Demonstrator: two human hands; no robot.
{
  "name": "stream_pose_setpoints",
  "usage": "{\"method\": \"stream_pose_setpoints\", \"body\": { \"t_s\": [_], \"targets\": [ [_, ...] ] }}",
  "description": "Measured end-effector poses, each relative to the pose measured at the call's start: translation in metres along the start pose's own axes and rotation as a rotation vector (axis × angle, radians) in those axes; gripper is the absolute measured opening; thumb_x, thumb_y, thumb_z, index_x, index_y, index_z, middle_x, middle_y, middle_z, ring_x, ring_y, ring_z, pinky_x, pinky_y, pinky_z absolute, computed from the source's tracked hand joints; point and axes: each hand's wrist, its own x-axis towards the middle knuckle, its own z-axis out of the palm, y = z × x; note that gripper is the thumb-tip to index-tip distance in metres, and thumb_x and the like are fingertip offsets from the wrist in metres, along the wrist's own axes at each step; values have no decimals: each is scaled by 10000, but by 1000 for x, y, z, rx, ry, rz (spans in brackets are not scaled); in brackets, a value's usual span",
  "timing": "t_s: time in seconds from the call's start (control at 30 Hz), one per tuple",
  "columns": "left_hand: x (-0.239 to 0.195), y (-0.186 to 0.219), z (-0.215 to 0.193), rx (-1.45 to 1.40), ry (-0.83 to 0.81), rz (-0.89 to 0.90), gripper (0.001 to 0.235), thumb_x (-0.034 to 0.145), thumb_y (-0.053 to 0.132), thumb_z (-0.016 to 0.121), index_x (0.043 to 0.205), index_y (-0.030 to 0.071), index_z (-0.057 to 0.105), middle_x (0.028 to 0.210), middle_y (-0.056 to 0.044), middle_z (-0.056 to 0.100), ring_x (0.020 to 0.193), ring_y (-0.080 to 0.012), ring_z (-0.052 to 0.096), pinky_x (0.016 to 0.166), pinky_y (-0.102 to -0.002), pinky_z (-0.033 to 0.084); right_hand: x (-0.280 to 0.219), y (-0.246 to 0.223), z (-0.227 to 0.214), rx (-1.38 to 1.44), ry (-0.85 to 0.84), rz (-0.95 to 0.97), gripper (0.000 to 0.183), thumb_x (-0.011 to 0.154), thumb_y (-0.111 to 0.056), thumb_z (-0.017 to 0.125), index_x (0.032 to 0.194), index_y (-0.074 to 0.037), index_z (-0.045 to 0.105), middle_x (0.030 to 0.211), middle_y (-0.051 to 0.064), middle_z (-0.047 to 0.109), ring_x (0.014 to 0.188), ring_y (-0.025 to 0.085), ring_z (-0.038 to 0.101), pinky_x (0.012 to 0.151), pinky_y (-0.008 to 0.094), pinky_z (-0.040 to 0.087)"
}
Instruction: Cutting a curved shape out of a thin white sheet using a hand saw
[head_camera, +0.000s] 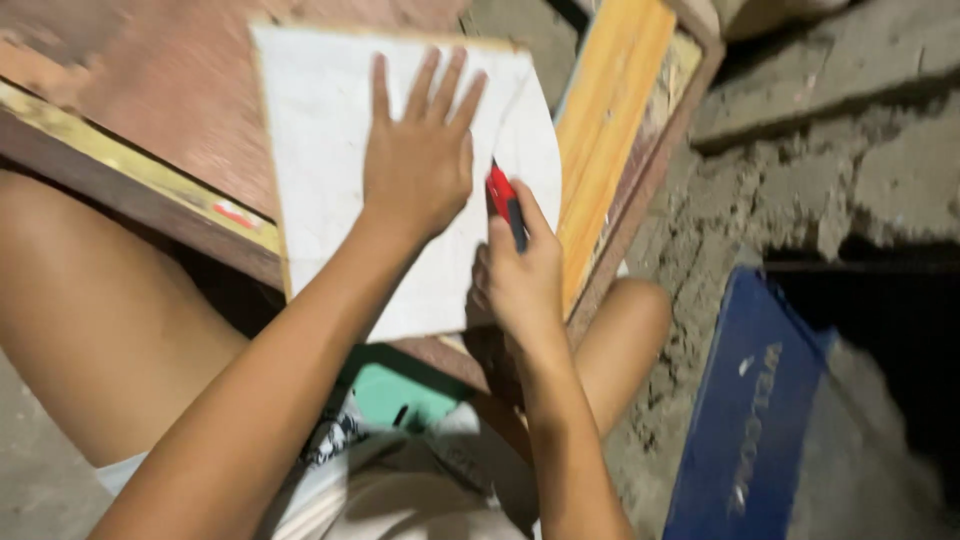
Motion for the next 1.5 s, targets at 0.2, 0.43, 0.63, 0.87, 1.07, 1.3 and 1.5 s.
{"method": "stream_pose_setpoints", "body": {
  "t_s": [0.2,0.43,0.63,0.87,1.07,1.3,1.5],
  "targets": [
    [37,-24,17,203,-80,98,571,1106,339,357,1626,117,432,1679,-184,382,1570,-316,295,1272,-612,-38,15,-34,5,803,114,610,491,987,-134,497,1473,-203,480,605,15,311,404,88,271,337,231,240],
    [29,-2,-19,-21,-289,-77,552,1059,322,300,1596,275,423,1702,-22,323,1583,-239,231,1292,-552,27,28,-21,-26,777,-96,563,505,1080,-183,398,1574,-100,333,701,25,353,459,88,377,342,203,337],
    [21,-10,0,37,-9,27,540,1005,284,528,1543,243,535,1645,-59,445,1522,-277,378,1263,-578,151,5,-9,-27,815,-50,588,631,985,-227,547,1596,-188,395,667,32,386,448,94,313,364,232,263],
    [11,-4,1,74,-84,42,541,1044,346,473,1584,351,460,1677,-19,396,1554,-255,327,1267,-606,92,-39,-27,-41,795,72,683,648,959,-211,573,1593,-213,436,694,62,390,462,110,312,401,244,234],
    [14,-6,1,-25,-39,78,529,1007,299,582,1535,308,545,1655,-84,433,1533,-334,367,1229,-702,90,-35,-42,-28,687,131,644,631,949,-244,570,1570,-195,468,632,44,371,411,87,264,341,233,190],
    [13,-9,-20,10,-21,-40,589,1015,280,548,1591,175,485,1674,-185,361,1543,-417,306,1218,-720,85,-6,-39,-46,728,-86,535,640,989,-125,553,1610,-144,401,596,-19,422,412,69,392,335,199,326],
    [5,-9,-13,0,-3,-48,549,997,258,565,1546,264,573,1661,-170,421,1538,-401,338,1191,-751,56,-23,-35,-16,663,-52,476,595,1000,-196,532,1580,-186,400,599,18,354,403,61,312,347,222,261]
  ]
}}
